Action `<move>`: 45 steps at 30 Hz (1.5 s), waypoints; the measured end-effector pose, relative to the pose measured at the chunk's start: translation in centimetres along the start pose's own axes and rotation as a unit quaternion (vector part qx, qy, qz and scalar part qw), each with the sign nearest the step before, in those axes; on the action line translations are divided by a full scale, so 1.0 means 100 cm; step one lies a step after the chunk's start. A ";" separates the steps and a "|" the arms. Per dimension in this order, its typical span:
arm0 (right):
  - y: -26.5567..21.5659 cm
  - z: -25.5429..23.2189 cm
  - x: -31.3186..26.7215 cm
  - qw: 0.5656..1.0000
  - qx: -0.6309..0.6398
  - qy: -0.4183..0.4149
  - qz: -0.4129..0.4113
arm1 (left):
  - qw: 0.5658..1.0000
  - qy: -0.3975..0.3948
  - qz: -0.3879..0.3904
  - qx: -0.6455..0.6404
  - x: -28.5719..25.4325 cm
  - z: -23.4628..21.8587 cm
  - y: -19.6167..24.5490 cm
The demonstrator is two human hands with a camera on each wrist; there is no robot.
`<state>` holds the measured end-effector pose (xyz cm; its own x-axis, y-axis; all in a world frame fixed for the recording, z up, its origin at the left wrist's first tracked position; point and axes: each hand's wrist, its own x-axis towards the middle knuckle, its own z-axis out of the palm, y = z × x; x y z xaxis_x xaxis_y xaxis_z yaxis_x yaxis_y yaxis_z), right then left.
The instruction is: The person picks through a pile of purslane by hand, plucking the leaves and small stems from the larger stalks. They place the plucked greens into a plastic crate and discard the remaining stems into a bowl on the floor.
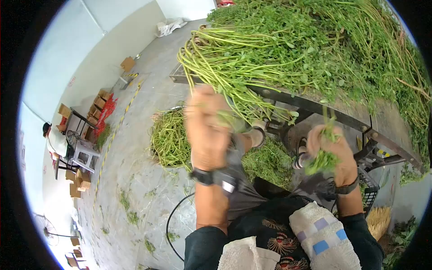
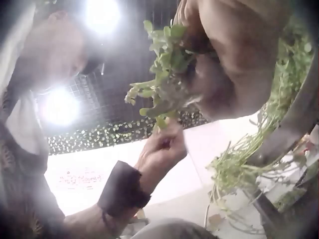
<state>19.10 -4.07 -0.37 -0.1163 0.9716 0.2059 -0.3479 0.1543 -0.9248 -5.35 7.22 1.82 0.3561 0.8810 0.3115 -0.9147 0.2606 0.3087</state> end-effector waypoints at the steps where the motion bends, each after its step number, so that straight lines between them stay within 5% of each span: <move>1: -0.003 0.003 0.010 1.000 0.000 -0.008 -0.001 | 0.989 0.028 0.101 0.102 0.006 -0.006 0.026; 3: -0.012 0.012 0.045 0.987 -0.096 0.128 0.009 | 0.960 0.050 0.153 0.231 0.009 -0.019 0.043; 6: -0.014 0.022 0.113 0.969 -0.237 0.054 -0.037 | 0.888 0.178 0.111 0.410 0.022 -0.036 0.039; 8: -0.006 0.037 0.150 0.884 -0.459 0.003 -0.093 | 0.855 0.272 0.073 0.435 0.034 -0.048 0.034; 9: 0.007 0.036 0.162 0.888 -0.447 -0.026 -0.104 | 0.836 0.309 0.073 0.447 0.041 -0.057 0.031; 10: 0.026 0.029 0.178 0.843 -0.511 -0.040 -0.163 | 0.749 0.224 0.163 0.602 0.042 -0.083 0.034; 11: 0.043 0.032 0.196 0.793 -0.564 -0.050 -0.226 | 0.739 0.333 0.061 0.582 0.060 -0.085 0.035; 13: 0.039 0.053 0.205 0.740 -0.669 -0.069 -0.023 | 0.747 0.278 0.090 0.597 0.066 -0.090 0.032; 15: 0.077 0.036 0.213 0.783 -0.588 -0.052 -0.196 | 0.742 0.249 0.080 0.617 0.070 -0.086 0.032; 16: 0.077 0.044 0.211 0.782 -0.587 -0.064 -0.201 | 0.726 0.249 0.102 0.633 0.075 -0.094 0.026; 18: 0.060 0.060 0.206 0.797 -0.603 0.003 -0.010 | 0.728 0.243 0.098 0.634 0.082 -0.097 0.026; 19: 0.064 0.062 0.204 0.798 -0.603 -0.004 -0.012 | 0.731 0.228 0.086 0.638 0.081 -0.101 0.028; 21: 0.072 0.055 0.206 0.903 -0.425 -0.039 -0.042 | 0.719 0.238 0.074 0.649 0.077 -0.090 0.029; 23: 0.075 0.046 0.207 0.833 -0.543 -0.030 -0.103 | 0.762 0.238 0.068 0.598 0.073 -0.081 0.026; 26: 0.099 0.010 0.221 0.715 -0.678 0.022 -0.167 | 0.683 0.259 0.116 0.673 0.094 -0.111 0.012; 27: 0.087 0.027 0.218 0.727 -0.678 0.015 -0.112 | 0.671 0.247 0.101 0.692 0.093 -0.106 0.016; 29: 0.060 0.040 0.214 0.737 -0.675 -0.020 -0.042 | 0.727 0.211 0.034 0.652 0.077 -0.069 0.034; 31: 0.077 0.023 0.226 0.745 -0.663 -0.061 -0.042 | 0.725 0.209 0.085 0.651 0.071 -0.063 0.033; 32: 0.096 0.008 0.233 0.766 -0.641 -0.005 -0.048 | 0.713 0.219 0.096 0.659 0.079 -0.077 0.026; 34: 0.107 0.004 0.241 0.788 -0.611 0.050 -0.058 | 0.571 0.221 0.207 0.763 0.100 -0.111 0.015; 35: 0.105 0.004 0.240 0.833 -0.551 0.055 0.006 | 0.564 0.223 0.209 0.767 0.099 -0.104 0.021; 37: 0.110 -0.005 0.244 0.872 -0.481 0.061 0.071 | 0.620 0.180 0.032 0.763 0.099 -0.093 0.029; 39: 0.124 -0.031 0.267 0.837 -0.535 0.007 0.116 | 0.611 0.179 0.051 0.769 0.105 -0.106 0.020; 45: 0.124 -0.053 0.261 0.866 -0.496 -0.054 0.030 | 0.588 0.158 0.165 0.775 0.115 -0.119 -0.003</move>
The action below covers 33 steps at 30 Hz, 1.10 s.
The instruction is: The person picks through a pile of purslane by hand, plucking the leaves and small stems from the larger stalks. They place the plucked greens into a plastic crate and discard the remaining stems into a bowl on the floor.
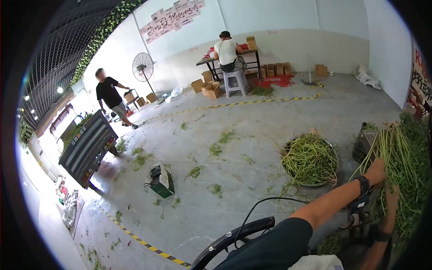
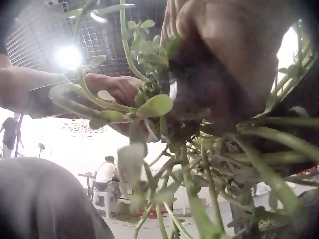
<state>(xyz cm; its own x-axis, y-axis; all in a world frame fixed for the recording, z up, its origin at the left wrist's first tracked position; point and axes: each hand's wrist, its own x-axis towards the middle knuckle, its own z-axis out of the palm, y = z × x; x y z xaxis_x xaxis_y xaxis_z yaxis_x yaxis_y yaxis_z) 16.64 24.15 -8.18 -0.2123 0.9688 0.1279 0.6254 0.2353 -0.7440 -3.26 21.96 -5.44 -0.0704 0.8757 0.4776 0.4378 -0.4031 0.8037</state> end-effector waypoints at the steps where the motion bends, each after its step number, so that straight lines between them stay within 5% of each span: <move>1: -0.006 -0.003 -0.005 1.000 0.000 0.001 0.000 | 0.999 0.024 0.034 0.001 0.001 0.004 -0.003; 4: -0.019 -0.008 -0.017 1.000 -0.004 0.010 0.012 | 0.999 -0.034 0.002 -0.018 0.003 -0.002 0.008; 7: -0.003 -0.012 -0.006 0.999 0.017 0.014 -0.023 | 0.999 -0.008 0.038 -0.003 0.004 -0.002 0.005; 10: 0.017 -0.011 0.012 0.996 0.025 -0.089 -0.008 | 0.999 -0.028 0.011 0.031 0.002 -0.005 0.000; 12: 0.008 -0.001 0.005 0.972 0.190 -0.055 0.128 | 1.000 -0.009 0.020 0.012 0.000 -0.006 -0.003; 13: 0.005 0.004 0.001 0.971 0.190 -0.054 0.131 | 1.000 0.011 0.029 -0.007 -0.003 -0.006 -0.004; 16: -0.013 0.007 -0.016 0.991 0.127 0.044 0.018 | 0.999 -0.032 0.007 -0.008 -0.007 -0.015 0.003; 18: -0.045 -0.024 -0.034 0.955 0.048 -0.271 -0.105 | 0.999 -0.013 0.009 0.032 0.001 -0.009 -0.023; 20: -0.066 -0.028 -0.057 0.962 0.109 -0.235 -0.089 | 0.998 -0.001 0.007 0.067 -0.005 -0.003 -0.027; 22: -0.091 -0.025 -0.073 0.963 0.167 -0.195 -0.083 | 0.992 -0.029 0.006 0.119 -0.016 -0.041 0.016; 24: -0.107 -0.018 -0.083 0.970 0.226 -0.052 0.073 | 0.991 -0.018 -0.021 0.129 -0.025 -0.072 0.052; 26: -0.054 0.001 -0.062 0.973 0.221 -0.056 0.047 | 0.988 -0.040 0.114 0.094 -0.033 -0.084 0.064; 27: -0.050 0.005 -0.063 0.975 0.213 -0.060 0.020 | 0.988 -0.043 0.113 0.091 -0.041 -0.089 0.075; 29: -0.078 -0.001 -0.085 0.970 0.226 -0.094 -0.003 | 0.969 -0.206 0.058 -0.120 -0.052 -0.091 0.096; 30: -0.099 -0.003 -0.097 0.962 0.240 -0.128 -0.029 | 0.968 -0.208 0.057 -0.128 -0.053 -0.087 0.093; 33: -0.091 -0.003 -0.100 0.971 0.208 -0.090 0.076 | 0.970 -0.167 0.090 -0.150 -0.063 -0.079 0.085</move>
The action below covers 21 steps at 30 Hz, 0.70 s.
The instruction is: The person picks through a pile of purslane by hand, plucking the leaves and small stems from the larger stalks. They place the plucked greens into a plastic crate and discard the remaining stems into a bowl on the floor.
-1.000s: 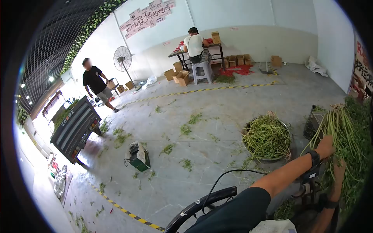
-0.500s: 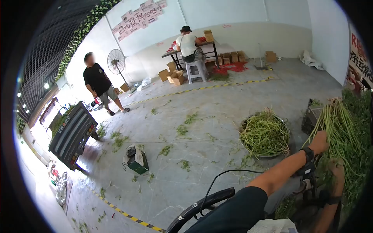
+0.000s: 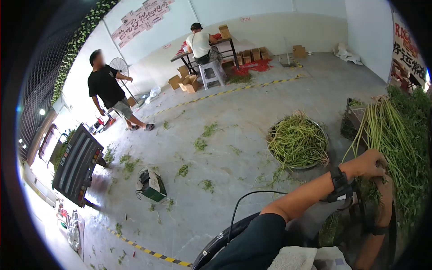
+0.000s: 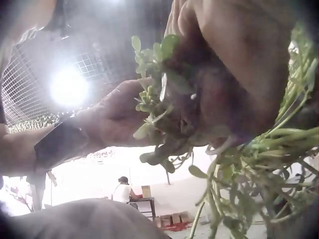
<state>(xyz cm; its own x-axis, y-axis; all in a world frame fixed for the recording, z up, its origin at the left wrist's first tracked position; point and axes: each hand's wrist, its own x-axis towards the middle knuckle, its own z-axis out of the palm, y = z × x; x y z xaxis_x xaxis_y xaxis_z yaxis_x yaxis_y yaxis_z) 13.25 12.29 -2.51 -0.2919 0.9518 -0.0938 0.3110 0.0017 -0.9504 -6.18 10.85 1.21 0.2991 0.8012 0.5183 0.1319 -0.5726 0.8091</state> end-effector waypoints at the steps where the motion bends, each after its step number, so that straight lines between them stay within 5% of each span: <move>1: 0.006 -0.004 0.004 0.999 -0.042 0.020 0.026 | 1.000 0.002 -0.002 -0.005 -0.001 0.005 -0.005; 3: 0.045 -0.026 0.019 0.998 -0.061 0.001 -0.001 | 0.989 -0.039 -0.015 0.141 0.002 0.018 -0.019; 5: 0.056 -0.032 0.009 0.996 -0.084 -0.019 -0.022 | 0.993 -0.018 0.013 0.117 0.001 0.026 -0.025; 7: 0.044 -0.017 -0.018 0.985 -0.058 0.149 -0.064 | 0.995 0.006 0.038 0.092 -0.001 0.034 -0.029; 10: 0.031 -0.023 -0.031 0.998 0.006 0.029 -0.060 | 0.998 0.031 0.045 0.022 -0.005 0.035 -0.026; 13: 0.060 -0.035 -0.032 0.988 0.020 0.147 -0.030 | 1.000 -0.013 0.014 0.020 -0.010 0.036 -0.021; 17: 0.052 -0.042 -0.045 0.987 -0.011 0.157 -0.024 | 0.997 -0.058 0.007 0.048 -0.012 0.042 -0.017; 19: 0.054 -0.055 -0.046 0.994 -0.080 0.066 -0.042 | 0.990 -0.064 0.059 0.111 -0.011 0.050 -0.014; 21: 0.067 -0.068 -0.049 0.992 -0.067 0.068 -0.078 | 0.984 -0.097 0.071 0.135 -0.010 0.056 -0.004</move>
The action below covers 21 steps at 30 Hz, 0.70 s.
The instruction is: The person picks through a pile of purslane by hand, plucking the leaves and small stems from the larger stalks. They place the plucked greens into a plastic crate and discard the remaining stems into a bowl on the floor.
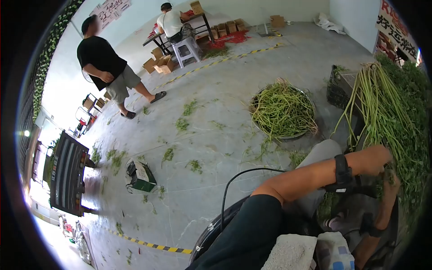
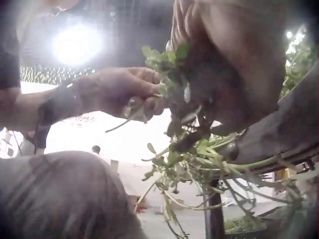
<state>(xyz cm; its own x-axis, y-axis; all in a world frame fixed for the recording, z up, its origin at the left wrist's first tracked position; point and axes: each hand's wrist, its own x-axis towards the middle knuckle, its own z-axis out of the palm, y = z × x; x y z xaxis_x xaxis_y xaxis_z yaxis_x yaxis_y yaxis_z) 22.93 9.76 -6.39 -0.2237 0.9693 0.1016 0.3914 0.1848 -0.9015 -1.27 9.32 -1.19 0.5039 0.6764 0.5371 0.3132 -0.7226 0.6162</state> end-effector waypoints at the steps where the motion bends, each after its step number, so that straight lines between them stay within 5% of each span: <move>1: 0.005 -0.003 -0.001 0.999 0.017 0.003 -0.039 | 0.999 -0.032 0.014 0.027 0.002 0.000 0.005; 4: -0.049 0.021 -0.023 0.978 0.156 0.113 0.079 | 0.994 -0.023 0.060 0.090 0.011 0.001 0.018; 6: -0.051 0.018 -0.034 0.979 0.105 0.151 0.084 | 0.990 -0.030 0.083 0.110 0.012 0.001 0.013; 8: -0.060 0.015 -0.051 0.993 -0.088 0.071 0.036 | 0.984 -0.039 0.110 0.131 0.012 -0.002 0.011; 11: -0.038 0.008 -0.059 0.995 -0.091 0.046 0.009 | 0.964 -0.131 0.113 0.202 0.001 -0.007 0.009; 12: -0.042 0.010 -0.052 0.998 -0.049 -0.038 -0.008 | 0.954 -0.167 0.122 0.218 -0.004 -0.003 0.005; 13: -0.072 0.020 -0.043 0.994 -0.009 -0.105 -0.015 | 0.966 -0.095 0.165 0.176 -0.017 -0.008 0.002; 14: -0.099 0.040 -0.047 0.993 -0.101 0.009 -0.060 | 0.968 -0.029 0.224 0.106 -0.027 -0.018 0.004; 15: -0.144 0.050 -0.058 0.999 0.024 0.007 -0.047 | 0.965 -0.100 0.202 0.133 -0.027 -0.025 0.004; 16: -0.104 0.035 -0.062 0.994 -0.040 0.072 -0.073 | 0.950 -0.019 0.293 0.105 -0.028 -0.023 -0.012; 17: -0.062 0.031 -0.065 0.983 -0.097 0.106 -0.114 | 0.971 -0.058 0.225 0.053 -0.025 -0.035 -0.002; 19: -0.084 0.021 -0.094 0.978 -0.112 0.123 -0.123 | 0.956 -0.189 0.098 0.200 -0.028 -0.060 0.010; 20: -0.097 0.017 -0.098 0.973 -0.119 0.119 -0.160 | 0.954 -0.180 0.069 0.229 -0.036 -0.075 -0.003; 21: -0.088 -0.001 -0.109 0.965 0.193 0.137 0.110 | 0.950 -0.171 0.034 0.259 -0.050 -0.091 -0.021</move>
<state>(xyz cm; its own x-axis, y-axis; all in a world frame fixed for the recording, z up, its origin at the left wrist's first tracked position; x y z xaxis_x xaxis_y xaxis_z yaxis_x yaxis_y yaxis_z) 21.97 -2.45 0.50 0.0914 0.9945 -0.0502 0.0292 -0.0531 -0.9982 -11.76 8.78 0.11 0.7421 0.6033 0.2922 0.5796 -0.7964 0.1725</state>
